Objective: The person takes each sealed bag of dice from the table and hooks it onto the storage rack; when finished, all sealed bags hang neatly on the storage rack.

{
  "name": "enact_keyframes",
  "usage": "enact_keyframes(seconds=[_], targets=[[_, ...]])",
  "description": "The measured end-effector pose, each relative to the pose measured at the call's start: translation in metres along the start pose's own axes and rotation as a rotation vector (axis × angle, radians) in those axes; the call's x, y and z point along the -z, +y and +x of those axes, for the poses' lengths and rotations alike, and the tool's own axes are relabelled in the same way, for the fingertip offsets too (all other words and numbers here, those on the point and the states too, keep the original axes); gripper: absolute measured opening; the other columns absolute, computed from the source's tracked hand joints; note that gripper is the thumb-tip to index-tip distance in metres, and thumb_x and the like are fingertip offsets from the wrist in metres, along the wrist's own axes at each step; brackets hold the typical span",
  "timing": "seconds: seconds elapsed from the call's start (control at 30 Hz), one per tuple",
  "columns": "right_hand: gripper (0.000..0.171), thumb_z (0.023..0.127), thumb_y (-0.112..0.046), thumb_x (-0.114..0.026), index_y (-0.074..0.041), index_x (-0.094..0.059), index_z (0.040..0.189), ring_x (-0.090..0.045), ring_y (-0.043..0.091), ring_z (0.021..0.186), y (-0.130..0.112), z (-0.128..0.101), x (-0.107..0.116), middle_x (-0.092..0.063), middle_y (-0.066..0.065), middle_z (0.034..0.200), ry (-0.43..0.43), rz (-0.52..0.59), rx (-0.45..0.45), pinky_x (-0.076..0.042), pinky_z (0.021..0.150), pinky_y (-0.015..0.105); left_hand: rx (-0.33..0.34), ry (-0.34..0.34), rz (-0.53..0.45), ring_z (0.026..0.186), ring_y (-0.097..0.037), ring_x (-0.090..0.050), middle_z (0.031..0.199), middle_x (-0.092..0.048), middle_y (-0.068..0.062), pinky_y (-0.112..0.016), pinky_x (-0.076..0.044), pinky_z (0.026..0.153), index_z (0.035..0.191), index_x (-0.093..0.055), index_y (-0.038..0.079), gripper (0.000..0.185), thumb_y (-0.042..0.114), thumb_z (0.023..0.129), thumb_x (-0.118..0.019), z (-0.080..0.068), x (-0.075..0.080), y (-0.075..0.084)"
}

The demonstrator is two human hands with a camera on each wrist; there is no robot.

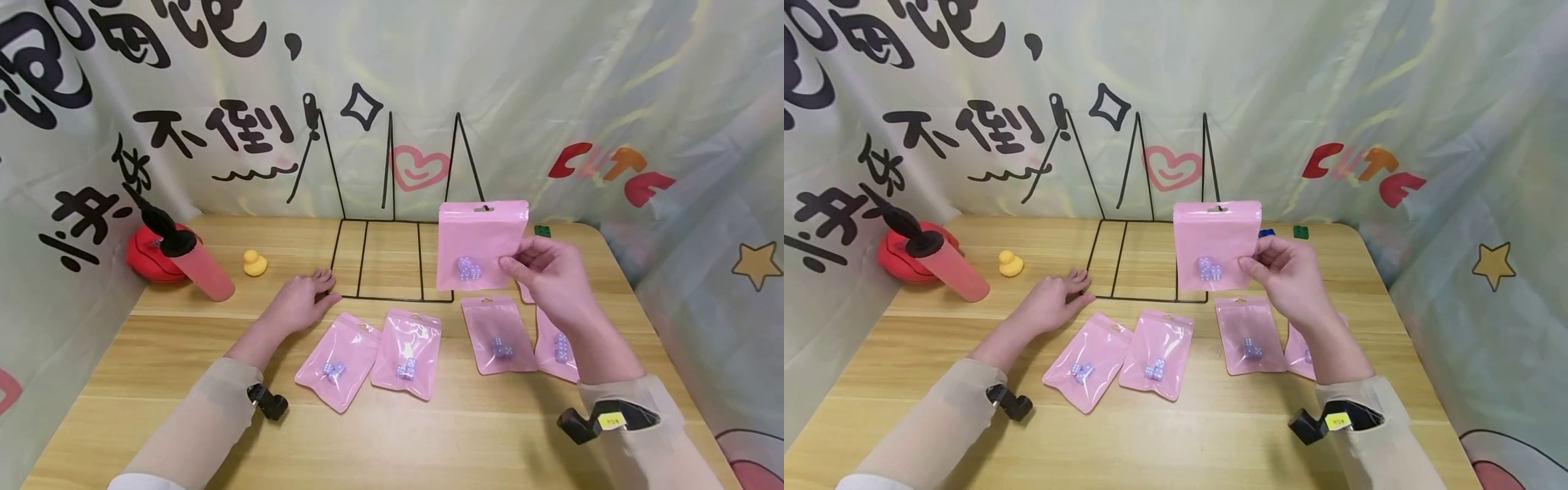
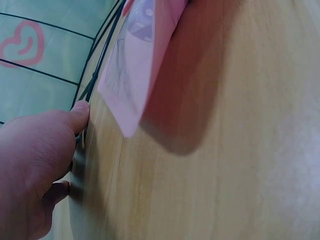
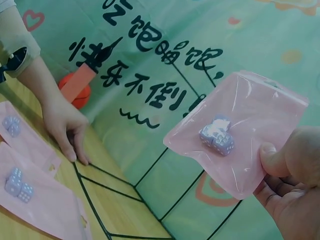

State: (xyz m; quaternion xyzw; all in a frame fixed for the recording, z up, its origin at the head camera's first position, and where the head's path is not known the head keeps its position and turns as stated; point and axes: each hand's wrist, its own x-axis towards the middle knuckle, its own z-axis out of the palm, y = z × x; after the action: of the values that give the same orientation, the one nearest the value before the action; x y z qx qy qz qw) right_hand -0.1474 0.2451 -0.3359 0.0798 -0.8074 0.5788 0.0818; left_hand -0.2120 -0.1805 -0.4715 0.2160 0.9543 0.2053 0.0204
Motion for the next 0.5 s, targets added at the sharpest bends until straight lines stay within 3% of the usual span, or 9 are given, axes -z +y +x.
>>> enact_keyframes(seconds=[0.17, 0.5], targets=[[0.018, 0.098, -0.007, -0.078, 0.009, -0.071, 0.105, -0.058, 0.014, 0.066, 0.006, 0.007, -0.002, -0.074, 0.003, 0.086, 0.000, 0.041, -0.010, -0.043, 0.042, 0.024, -0.004, -0.006, 0.000, 0.147, -0.037, -0.043, 0.152, -0.051, -0.017, -0.054, -0.035, 0.121, 0.144, -0.061, -0.001, 0.052, 0.036, 0.107, -0.065, 0.000, 0.001, 0.001], [0.013, 0.098, 0.000, -0.075, 0.009, -0.072, 0.106, -0.064, 0.019, 0.077, 0.013, 0.015, -0.006, -0.074, 0.005, 0.089, 0.010, 0.043, -0.011, -0.056, 0.067, 0.020, 0.005, -0.007, -0.007, 0.147, -0.038, -0.042, 0.153, -0.050, -0.018, -0.054, -0.034, 0.121, 0.144, -0.060, -0.002, 0.052, 0.034, 0.108, -0.066, 0.000, 0.002, 0.002]])
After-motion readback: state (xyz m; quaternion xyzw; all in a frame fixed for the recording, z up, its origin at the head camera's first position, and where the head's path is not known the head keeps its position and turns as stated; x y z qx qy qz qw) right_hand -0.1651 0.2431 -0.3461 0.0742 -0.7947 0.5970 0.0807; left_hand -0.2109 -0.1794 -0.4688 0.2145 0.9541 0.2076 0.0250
